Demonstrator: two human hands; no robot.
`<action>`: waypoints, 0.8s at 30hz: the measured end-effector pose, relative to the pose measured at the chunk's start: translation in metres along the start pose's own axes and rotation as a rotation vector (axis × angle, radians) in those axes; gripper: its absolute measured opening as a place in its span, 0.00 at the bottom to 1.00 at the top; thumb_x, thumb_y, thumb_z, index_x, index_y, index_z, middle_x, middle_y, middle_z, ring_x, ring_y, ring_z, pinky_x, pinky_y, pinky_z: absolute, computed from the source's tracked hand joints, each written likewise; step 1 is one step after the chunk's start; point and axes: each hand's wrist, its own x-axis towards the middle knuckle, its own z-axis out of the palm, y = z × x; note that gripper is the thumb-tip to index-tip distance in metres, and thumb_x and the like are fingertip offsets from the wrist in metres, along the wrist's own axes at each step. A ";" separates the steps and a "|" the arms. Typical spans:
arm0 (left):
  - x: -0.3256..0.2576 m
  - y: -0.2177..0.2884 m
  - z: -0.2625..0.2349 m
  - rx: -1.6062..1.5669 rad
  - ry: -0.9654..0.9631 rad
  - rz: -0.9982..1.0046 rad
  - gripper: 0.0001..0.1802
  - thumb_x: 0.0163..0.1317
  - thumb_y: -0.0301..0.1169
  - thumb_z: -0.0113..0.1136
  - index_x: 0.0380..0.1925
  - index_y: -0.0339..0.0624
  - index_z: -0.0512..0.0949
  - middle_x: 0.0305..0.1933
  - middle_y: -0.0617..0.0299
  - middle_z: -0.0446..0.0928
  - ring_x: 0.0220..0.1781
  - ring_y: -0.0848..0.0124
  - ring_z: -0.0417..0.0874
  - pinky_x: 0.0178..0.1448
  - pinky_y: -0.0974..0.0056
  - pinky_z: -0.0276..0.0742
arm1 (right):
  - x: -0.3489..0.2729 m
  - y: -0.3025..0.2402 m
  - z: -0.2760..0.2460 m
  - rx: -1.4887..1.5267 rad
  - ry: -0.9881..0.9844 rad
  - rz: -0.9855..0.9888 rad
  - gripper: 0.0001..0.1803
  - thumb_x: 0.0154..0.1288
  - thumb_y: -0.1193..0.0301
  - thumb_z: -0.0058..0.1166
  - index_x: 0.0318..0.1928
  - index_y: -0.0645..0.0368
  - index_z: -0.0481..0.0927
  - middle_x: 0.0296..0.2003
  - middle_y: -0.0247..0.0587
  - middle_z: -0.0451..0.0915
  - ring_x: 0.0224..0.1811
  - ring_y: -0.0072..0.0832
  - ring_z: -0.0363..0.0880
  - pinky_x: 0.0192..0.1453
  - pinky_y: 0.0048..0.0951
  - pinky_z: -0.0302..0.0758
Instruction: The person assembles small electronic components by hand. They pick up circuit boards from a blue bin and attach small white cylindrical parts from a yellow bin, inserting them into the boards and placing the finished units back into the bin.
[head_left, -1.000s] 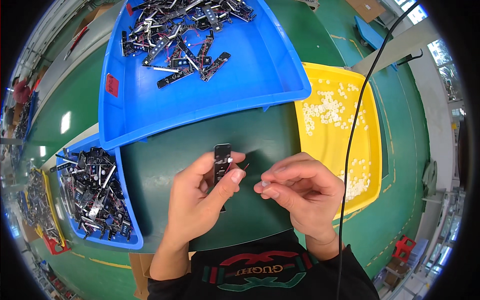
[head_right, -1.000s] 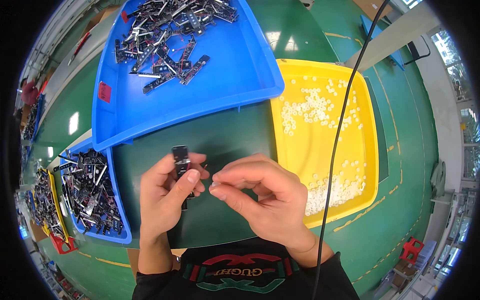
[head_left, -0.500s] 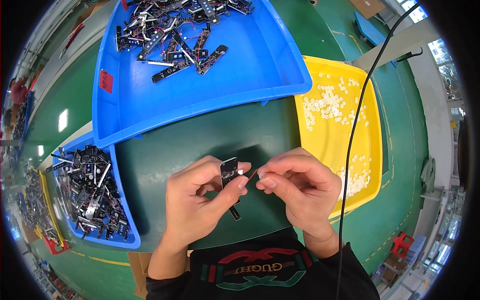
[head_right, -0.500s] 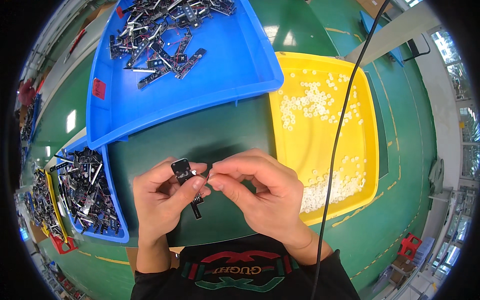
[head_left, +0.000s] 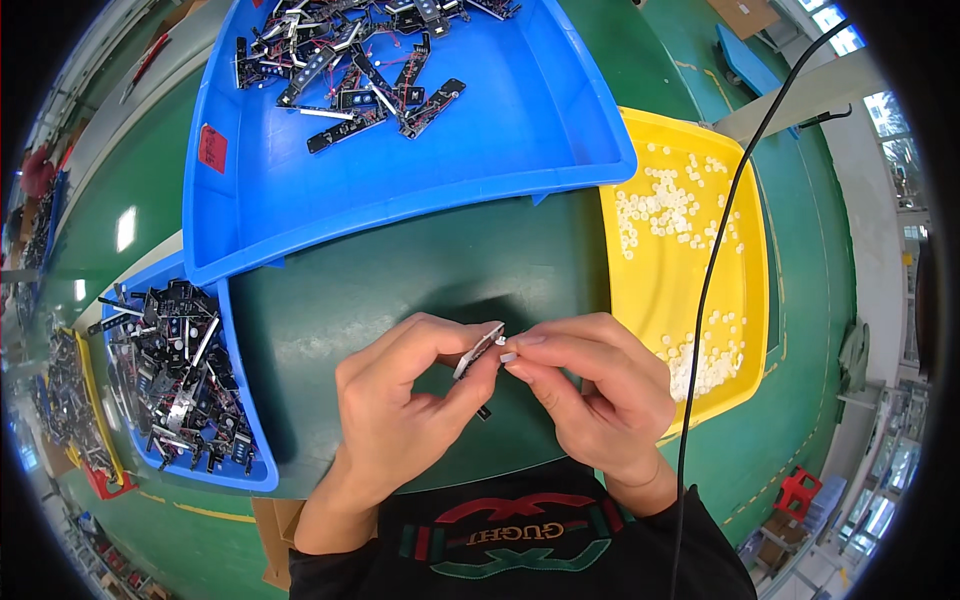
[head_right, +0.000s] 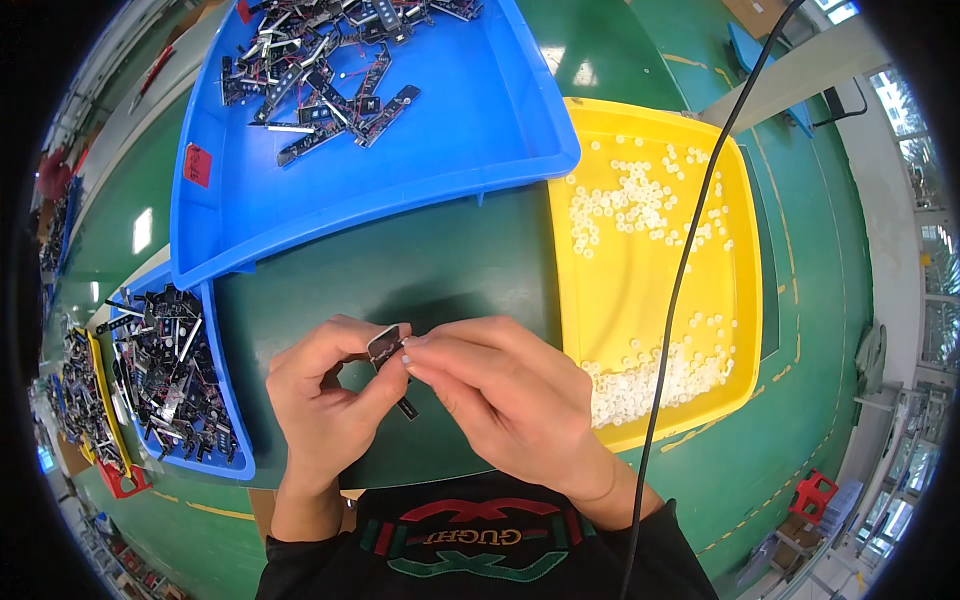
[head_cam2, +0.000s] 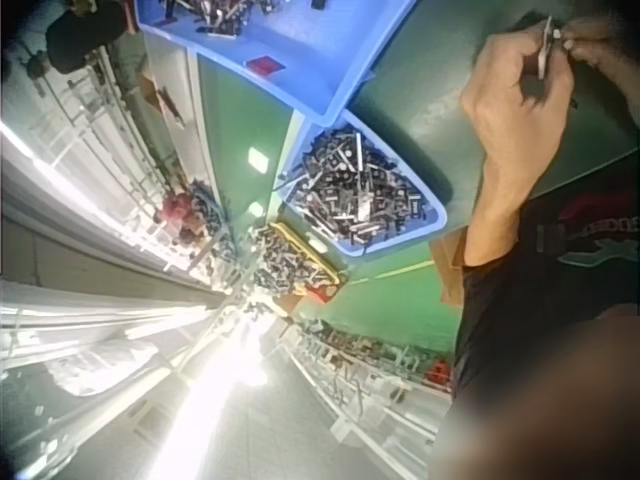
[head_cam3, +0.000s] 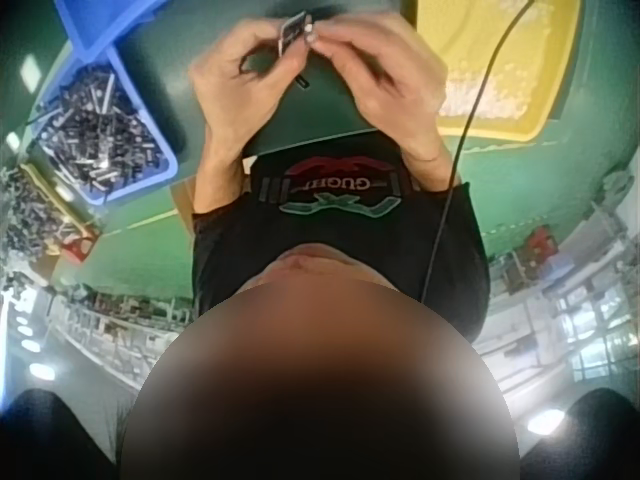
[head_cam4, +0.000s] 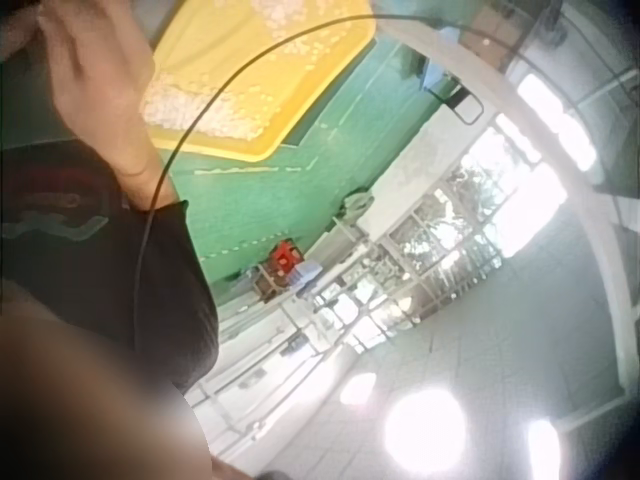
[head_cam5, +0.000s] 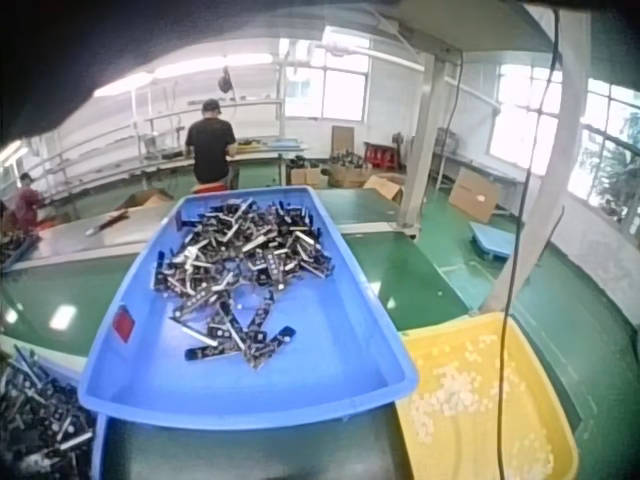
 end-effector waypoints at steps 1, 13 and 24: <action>0.000 0.000 0.001 0.030 -0.002 0.026 0.11 0.49 0.16 0.68 0.34 0.34 0.81 0.32 0.56 0.83 0.30 0.73 0.84 0.31 0.72 0.78 | -0.001 0.000 0.001 -0.021 0.005 -0.005 0.13 0.52 0.85 0.65 0.40 0.67 0.82 0.34 0.47 0.82 0.31 0.32 0.82 0.32 0.26 0.79; 0.004 0.002 -0.002 0.010 -0.015 0.117 0.14 0.46 0.15 0.70 0.34 0.36 0.81 0.36 0.55 0.83 0.35 0.68 0.84 0.34 0.69 0.79 | 0.004 0.001 0.000 0.000 -0.009 0.060 0.12 0.53 0.84 0.65 0.40 0.67 0.83 0.34 0.45 0.80 0.29 0.26 0.80 0.28 0.23 0.76; 0.006 0.001 -0.007 -0.092 -0.106 0.132 0.18 0.45 0.12 0.65 0.38 0.35 0.84 0.43 0.54 0.76 0.39 0.67 0.84 0.38 0.68 0.82 | 0.001 0.002 -0.001 0.125 -0.013 0.099 0.12 0.57 0.84 0.62 0.43 0.68 0.81 0.35 0.44 0.80 0.27 0.23 0.77 0.28 0.21 0.73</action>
